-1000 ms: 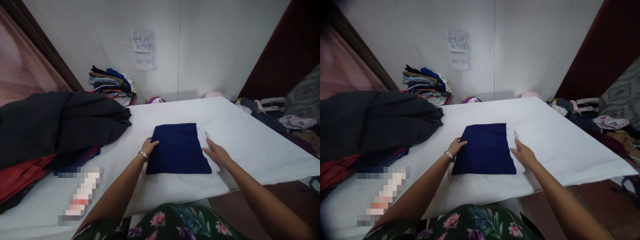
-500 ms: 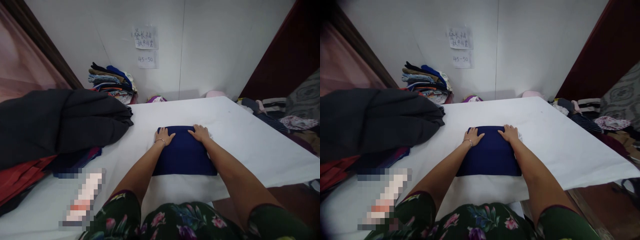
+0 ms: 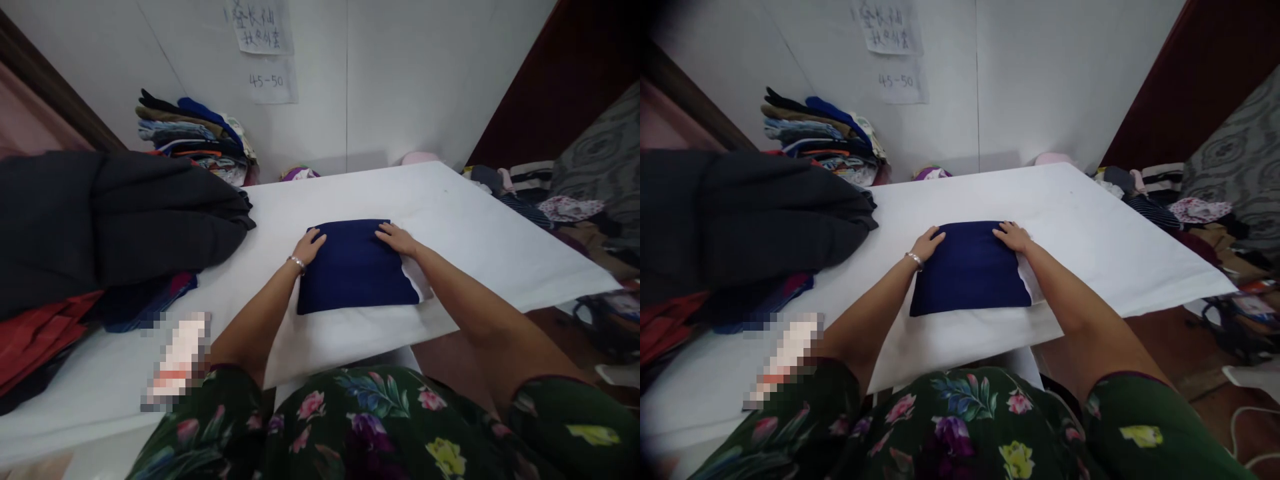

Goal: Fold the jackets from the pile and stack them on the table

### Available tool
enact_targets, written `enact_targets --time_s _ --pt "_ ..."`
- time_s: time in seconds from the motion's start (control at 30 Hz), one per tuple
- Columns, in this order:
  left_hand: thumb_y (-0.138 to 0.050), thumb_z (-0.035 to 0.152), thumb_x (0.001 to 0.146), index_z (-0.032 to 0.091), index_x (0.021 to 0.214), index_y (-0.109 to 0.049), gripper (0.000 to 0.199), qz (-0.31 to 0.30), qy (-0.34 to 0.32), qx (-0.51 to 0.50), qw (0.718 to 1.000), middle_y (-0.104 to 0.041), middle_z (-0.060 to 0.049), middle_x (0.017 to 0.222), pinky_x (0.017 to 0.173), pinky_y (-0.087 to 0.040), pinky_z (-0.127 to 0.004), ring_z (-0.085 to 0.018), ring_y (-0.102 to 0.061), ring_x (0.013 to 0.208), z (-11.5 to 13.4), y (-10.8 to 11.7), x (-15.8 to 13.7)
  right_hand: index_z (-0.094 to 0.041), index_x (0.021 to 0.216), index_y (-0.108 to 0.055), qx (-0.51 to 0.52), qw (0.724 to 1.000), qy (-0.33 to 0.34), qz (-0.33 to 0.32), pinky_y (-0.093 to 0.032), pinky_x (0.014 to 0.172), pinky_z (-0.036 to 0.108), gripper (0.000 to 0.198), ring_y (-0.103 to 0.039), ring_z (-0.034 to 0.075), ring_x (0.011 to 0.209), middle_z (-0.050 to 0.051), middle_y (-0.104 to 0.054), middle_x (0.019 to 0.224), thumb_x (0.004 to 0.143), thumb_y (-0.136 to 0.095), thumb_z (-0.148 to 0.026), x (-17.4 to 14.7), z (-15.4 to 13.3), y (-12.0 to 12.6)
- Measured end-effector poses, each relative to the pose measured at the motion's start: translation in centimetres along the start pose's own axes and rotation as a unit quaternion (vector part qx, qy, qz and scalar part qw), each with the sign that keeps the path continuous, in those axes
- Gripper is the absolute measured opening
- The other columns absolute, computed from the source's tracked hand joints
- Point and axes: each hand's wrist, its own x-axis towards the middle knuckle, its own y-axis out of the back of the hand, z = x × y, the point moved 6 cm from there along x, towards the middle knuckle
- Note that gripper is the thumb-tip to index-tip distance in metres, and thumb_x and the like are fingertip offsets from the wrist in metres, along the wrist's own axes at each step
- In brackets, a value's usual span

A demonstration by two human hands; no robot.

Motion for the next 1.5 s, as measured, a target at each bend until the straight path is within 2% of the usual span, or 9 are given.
enact_targets --time_s 0.17,0.27,0.37,0.53,0.8,0.93,1.07,1.33,1.5 --pt "-0.045 0.047 0.087 0.022 0.136 -0.045 0.055 0.003 -0.123 -0.031 0.992 -0.037 -0.003 0.149 0.115 -0.02 -0.033 -0.017 -0.026 0.14 -1.6 0.6 -9.1 -0.027 0.144 -0.034 0.088 0.982 0.168 0.024 -0.023 0.114 0.044 0.065 -0.029 0.024 0.138 0.004 -0.033 0.15 0.089 -0.037 -0.06 -10.7 -1.9 -0.7" --pt "-0.056 0.05 0.08 0.025 0.141 -0.039 0.068 -0.021 -0.175 0.016 0.984 -0.025 -0.003 0.154 0.115 -0.02 -0.041 -0.023 -0.017 0.142 -2.7 0.0 -14.3 -0.028 0.144 -0.033 0.024 0.964 0.261 0.039 -0.018 0.114 0.052 0.067 -0.027 0.027 0.139 0.005 -0.033 0.15 0.085 -0.05 -0.056 -16.4 -2.9 -2.3" --pt "-0.062 0.043 0.077 0.024 0.14 -0.04 0.07 -0.022 -0.198 0.068 0.978 -0.02 -0.006 0.155 0.115 -0.022 -0.043 -0.026 -0.016 0.143 -3.4 -0.3 -17.0 -0.025 0.142 -0.038 -0.038 0.953 0.294 0.07 -0.021 0.112 0.053 0.061 -0.028 0.028 0.138 0.008 -0.037 0.148 0.085 -0.053 -0.044 -18.8 -2.5 -3.2" --pt "-0.049 0.016 0.078 0.021 0.135 -0.046 0.058 0.018 -0.186 0.12 0.975 -0.034 -0.005 0.15 0.115 -0.026 -0.038 -0.02 -0.029 0.139 -4.1 -0.3 -17.1 -0.02 0.138 -0.044 -0.073 0.948 0.282 0.13 -0.032 0.108 0.045 0.052 -0.038 0.024 0.132 0.008 -0.044 0.143 0.086 -0.043 -0.017 -18.6 -0.8 -3.1" --pt "-0.048 0.002 0.069 0.013 0.14 -0.038 0.072 0.048 -0.173 0.193 0.965 -0.033 -0.009 0.15 0.113 -0.034 -0.038 -0.022 -0.031 0.137 -4.0 -1.3 -16.8 -0.02 0.135 -0.049 -0.132 0.943 0.251 0.177 -0.039 0.103 0.044 0.06 -0.045 0.026 0.127 0.009 -0.048 0.14 0.076 -0.049 -0.008 -17.8 0.4 -3.1" --pt "-0.047 -0.002 0.067 0.012 0.136 -0.043 0.07 0.048 -0.17 0.216 0.96 -0.038 -0.011 0.147 0.11 -0.038 -0.039 -0.023 -0.036 0.135 -4.0 -1.4 -16.8 -0.026 0.131 -0.053 -0.122 0.938 0.221 0.237 -0.051 0.091 0.035 0.064 -0.06 0.022 0.111 0.002 -0.059 0.129 0.072 -0.047 -0.002 -17.7 3.3 -2.3" --pt "-0.047 -0.001 0.067 0.015 0.137 -0.042 0.072 0.059 -0.182 0.221 0.956 -0.038 -0.01 0.147 0.11 -0.039 -0.039 -0.023 -0.037 0.134 -4.3 -1.3 -17.1 -0.025 0.131 -0.052 -0.126 0.936 0.227 0.236 -0.049 0.095 0.035 0.067 -0.055 0.02 0.118 0.002 -0.055 0.134 0.069 -0.046 0.0 -18.4 5.1 -2.5" --pt "-0.051 0.005 0.072 0.015 0.144 -0.029 0.076 0.097 -0.241 0.196 0.946 -0.016 -0.013 0.155 0.114 -0.027 -0.049 -0.03 -0.015 0.142 -3.5 -1.1 -17.2 -0.016 0.141 -0.037 -0.19 0.94 0.203 0.196 -0.023 0.109 0.057 0.066 -0.024 0.033 0.139 0.013 -0.033 0.149 0.077 -0.05 -0.014 -20.3 -0.7 -2.0" --pt "-0.043 -0.005 0.066 0.017 0.145 -0.027 0.083 0.075 -0.206 0.195 0.956 -0.023 -0.01 0.154 0.115 -0.029 -0.045 -0.025 -0.019 0.141 -4.4 -1.6 -16.7 -0.025 0.133 -0.05 -0.151 0.938 0.264 0.167 -0.035 0.105 0.046 0.054 -0.036 0.026 0.134 0.007 -0.043 0.144 0.083 -0.041 -0.005 -18.6 -1.7 -3.7"
